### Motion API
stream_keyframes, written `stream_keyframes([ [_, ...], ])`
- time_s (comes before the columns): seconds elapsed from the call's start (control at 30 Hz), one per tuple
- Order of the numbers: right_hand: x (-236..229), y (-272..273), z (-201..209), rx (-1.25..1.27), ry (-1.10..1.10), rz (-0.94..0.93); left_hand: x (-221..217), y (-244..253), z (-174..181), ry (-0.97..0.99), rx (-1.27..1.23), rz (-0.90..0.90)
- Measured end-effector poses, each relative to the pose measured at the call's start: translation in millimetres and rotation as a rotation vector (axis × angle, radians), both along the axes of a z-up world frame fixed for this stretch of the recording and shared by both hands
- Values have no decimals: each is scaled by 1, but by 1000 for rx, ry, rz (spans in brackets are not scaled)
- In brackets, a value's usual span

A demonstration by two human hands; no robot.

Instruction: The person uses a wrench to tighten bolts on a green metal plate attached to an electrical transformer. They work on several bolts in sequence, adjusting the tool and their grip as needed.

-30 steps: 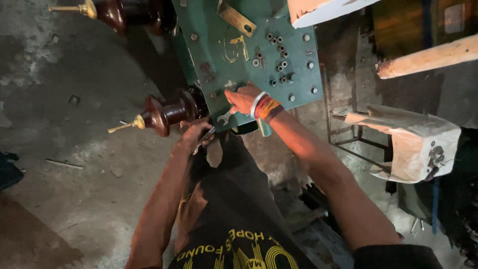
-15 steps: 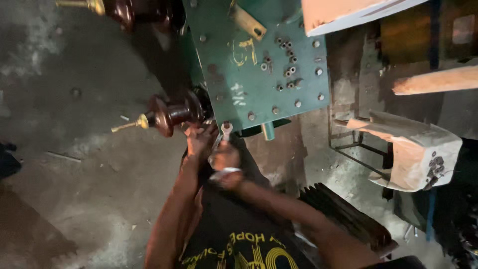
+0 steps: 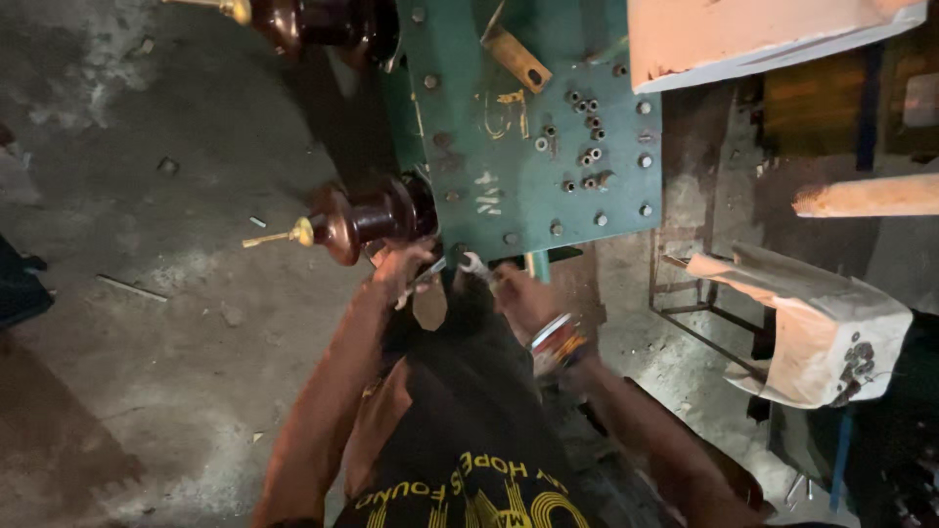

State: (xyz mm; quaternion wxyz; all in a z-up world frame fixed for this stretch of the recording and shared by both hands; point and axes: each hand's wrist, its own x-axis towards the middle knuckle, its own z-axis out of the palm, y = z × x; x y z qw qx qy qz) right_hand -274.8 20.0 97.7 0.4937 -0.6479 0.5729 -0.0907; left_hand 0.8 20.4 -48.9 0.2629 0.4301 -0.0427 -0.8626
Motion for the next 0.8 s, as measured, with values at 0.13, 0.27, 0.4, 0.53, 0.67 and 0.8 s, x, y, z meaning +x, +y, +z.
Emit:
stream_keyframes([
  [0.13, -13, -67, 10, -369, 395, 407, 9, -17, 8, 16, -138, -75],
  [0.27, -3, -114, 2, -440, 400, 670, 8, -22, 22, -88, -76, -146],
  [0.4, 23, -161, -5, -293, 306, 730, 8, -23, 30, -102, -30, -82],
  [0.53, 39, -171, -7, -256, 596, 902, -4, -12, 31, -207, 10, -67],
  [0.67, 32, -148, -2, -499, 526, 744, -15, 5, 28, -172, 17, 205],
  [0.8, 17, -121, -4, -498, 517, 667, -21, 17, 17, -142, 43, 225],
])
